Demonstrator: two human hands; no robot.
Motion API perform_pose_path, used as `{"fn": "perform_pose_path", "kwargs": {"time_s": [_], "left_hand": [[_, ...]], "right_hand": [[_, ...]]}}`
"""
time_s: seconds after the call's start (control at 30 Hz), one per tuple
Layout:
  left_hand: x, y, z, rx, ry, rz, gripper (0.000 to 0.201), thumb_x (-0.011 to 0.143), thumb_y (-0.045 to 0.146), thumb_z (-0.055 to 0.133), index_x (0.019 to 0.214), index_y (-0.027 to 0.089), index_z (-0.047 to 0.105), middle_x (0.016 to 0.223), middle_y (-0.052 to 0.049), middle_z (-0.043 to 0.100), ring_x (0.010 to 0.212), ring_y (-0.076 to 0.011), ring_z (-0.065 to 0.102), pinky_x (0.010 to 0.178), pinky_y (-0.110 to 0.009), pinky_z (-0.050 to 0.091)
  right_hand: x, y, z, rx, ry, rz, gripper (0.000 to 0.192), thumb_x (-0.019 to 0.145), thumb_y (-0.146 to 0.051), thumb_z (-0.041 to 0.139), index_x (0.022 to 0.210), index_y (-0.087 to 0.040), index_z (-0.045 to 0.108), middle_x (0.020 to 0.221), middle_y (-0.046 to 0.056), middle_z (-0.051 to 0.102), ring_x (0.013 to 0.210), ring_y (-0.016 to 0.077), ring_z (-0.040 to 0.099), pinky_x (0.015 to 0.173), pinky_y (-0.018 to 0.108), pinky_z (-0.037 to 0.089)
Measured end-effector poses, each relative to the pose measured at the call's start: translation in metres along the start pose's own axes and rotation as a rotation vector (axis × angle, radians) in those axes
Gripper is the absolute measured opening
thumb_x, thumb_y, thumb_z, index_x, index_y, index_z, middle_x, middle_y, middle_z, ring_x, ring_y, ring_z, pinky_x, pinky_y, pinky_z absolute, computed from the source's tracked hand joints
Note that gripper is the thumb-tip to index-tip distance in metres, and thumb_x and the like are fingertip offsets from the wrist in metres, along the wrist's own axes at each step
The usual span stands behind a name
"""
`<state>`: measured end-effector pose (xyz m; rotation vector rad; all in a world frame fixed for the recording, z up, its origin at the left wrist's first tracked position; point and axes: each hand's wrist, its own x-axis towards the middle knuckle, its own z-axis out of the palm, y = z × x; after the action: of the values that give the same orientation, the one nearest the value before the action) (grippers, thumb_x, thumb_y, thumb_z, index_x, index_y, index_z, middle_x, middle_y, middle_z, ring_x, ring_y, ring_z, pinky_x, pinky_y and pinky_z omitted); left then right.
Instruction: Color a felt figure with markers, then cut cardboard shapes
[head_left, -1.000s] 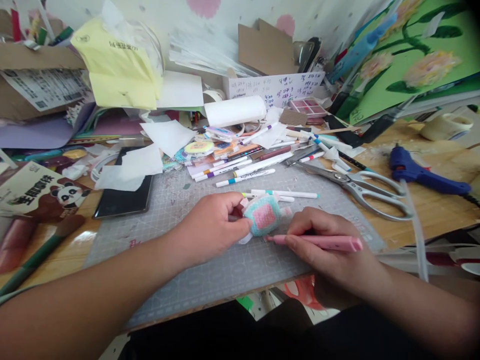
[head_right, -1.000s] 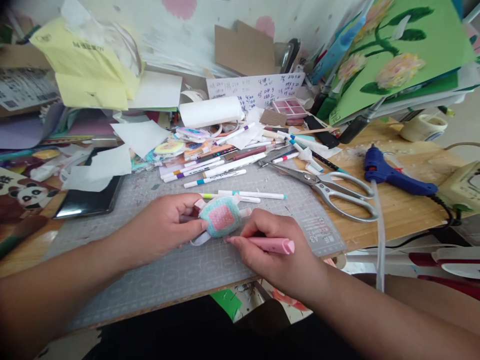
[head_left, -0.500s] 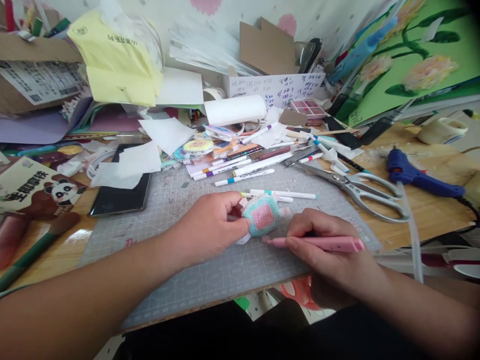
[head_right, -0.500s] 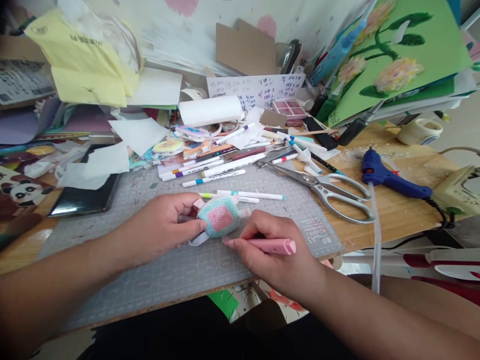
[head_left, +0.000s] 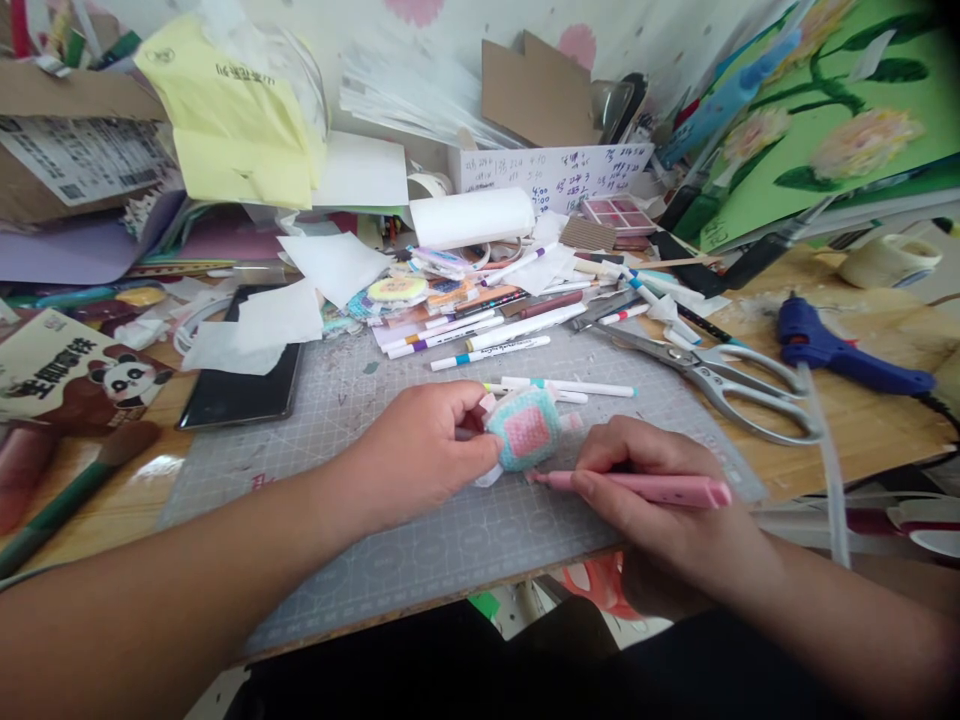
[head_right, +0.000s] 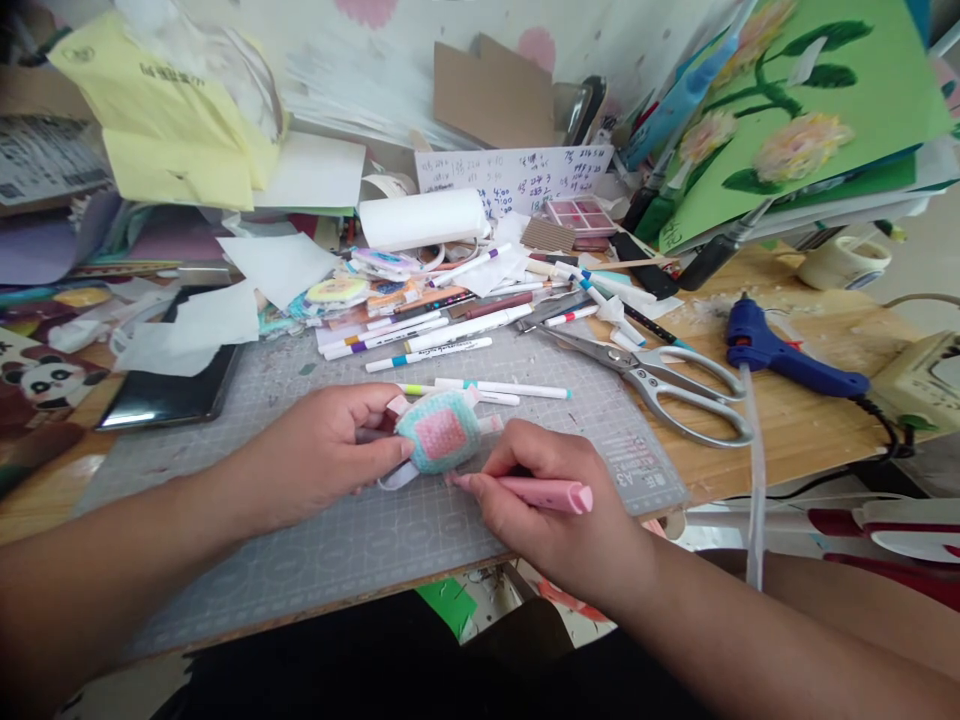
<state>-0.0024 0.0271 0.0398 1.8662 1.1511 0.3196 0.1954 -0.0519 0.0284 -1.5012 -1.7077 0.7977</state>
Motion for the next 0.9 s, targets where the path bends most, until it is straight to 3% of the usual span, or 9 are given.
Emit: {"fn": "perform_pose_path", "kwargs": {"time_s": [0.5, 0.9], "left_hand": [[0.0005, 0.0004, -0.0007, 0.013, 0.001, 0.014, 0.009, 0.074, 0.023, 0.057, 0.067, 0.019, 0.055, 0.059, 0.005, 0.057, 0.052, -0.0107, 0.048, 0.049, -0.022, 0.034], [0.0015, -0.0016, 0.0006, 0.038, -0.009, 0.002, 0.01, 0.075, 0.025, 0.056, 0.067, 0.019, 0.054, 0.059, 0.005, 0.055, 0.053, -0.0106, 0.047, 0.048, -0.022, 0.031]], "right_hand": [[0.0018, 0.001, 0.0016, 0.04, 0.055, 0.013, 0.02, 0.078, -0.024, 0.06, 0.06, -0.022, 0.053, 0.053, -0.002, 0.057, 0.05, 0.0131, 0.051, 0.045, 0.024, 0.039], [0.0001, 0.0025, 0.002, 0.045, 0.023, 0.004, 0.021, 0.08, -0.025, 0.061, 0.061, -0.022, 0.053, 0.054, -0.003, 0.057, 0.05, 0.0128, 0.052, 0.045, 0.023, 0.04]]}}
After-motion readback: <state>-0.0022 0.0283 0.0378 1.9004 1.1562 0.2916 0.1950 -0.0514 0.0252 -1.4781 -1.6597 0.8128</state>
